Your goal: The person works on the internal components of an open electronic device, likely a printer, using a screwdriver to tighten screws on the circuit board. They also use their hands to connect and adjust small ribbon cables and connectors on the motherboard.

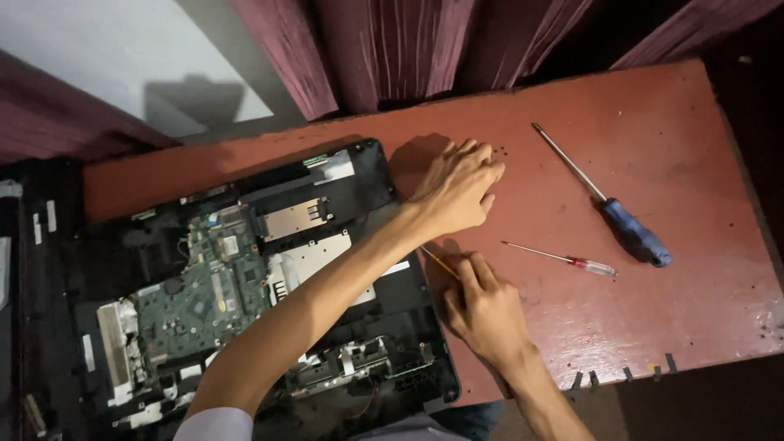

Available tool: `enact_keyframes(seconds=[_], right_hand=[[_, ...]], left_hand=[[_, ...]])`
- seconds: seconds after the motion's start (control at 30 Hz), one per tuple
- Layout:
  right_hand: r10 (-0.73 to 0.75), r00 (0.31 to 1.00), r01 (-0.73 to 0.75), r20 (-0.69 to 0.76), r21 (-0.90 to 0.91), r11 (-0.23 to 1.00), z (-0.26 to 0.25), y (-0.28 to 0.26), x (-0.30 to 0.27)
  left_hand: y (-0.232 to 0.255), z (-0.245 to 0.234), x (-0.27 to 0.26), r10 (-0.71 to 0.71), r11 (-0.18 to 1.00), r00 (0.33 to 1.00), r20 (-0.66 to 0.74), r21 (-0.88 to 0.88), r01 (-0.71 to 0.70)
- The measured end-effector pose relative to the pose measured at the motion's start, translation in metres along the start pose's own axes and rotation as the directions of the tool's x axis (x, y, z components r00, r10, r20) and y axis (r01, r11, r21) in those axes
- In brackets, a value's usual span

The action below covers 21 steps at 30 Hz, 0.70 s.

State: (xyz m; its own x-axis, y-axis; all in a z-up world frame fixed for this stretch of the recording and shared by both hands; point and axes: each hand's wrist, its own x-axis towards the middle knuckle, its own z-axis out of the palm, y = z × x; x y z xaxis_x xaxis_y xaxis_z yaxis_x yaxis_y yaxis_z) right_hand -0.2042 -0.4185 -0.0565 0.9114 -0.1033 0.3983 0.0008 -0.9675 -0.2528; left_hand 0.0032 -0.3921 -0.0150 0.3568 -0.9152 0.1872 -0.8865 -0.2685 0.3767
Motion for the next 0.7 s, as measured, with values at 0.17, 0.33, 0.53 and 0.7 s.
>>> enact_keyframes(seconds=[0.17,0.33,0.53,0.7], right_hand=[[0.01,0.98,-0.06,0.199,0.248,0.967,-0.037,-0.008,0.019],[0.016,0.978,-0.062,0.208,0.221,0.973,-0.039,-0.01,0.02],[0.049,0.964,-0.11,0.261,0.226,0.968,-0.04,-0.011,0.021],[0.023,0.981,-0.07,0.194,0.241,0.968,-0.04,-0.013,0.022]], left_hand=[[0.003,0.01,0.006,-0.024,0.999,0.998,-0.066,0.042,0.027],[-0.001,0.009,0.016,-0.051,0.998,0.984,-0.169,0.035,0.057],[-0.003,0.027,0.029,-0.063,0.994,0.991,-0.115,0.078,0.072],[-0.004,0.037,0.033,0.047,0.955,0.998,-0.05,0.295,-0.03]])
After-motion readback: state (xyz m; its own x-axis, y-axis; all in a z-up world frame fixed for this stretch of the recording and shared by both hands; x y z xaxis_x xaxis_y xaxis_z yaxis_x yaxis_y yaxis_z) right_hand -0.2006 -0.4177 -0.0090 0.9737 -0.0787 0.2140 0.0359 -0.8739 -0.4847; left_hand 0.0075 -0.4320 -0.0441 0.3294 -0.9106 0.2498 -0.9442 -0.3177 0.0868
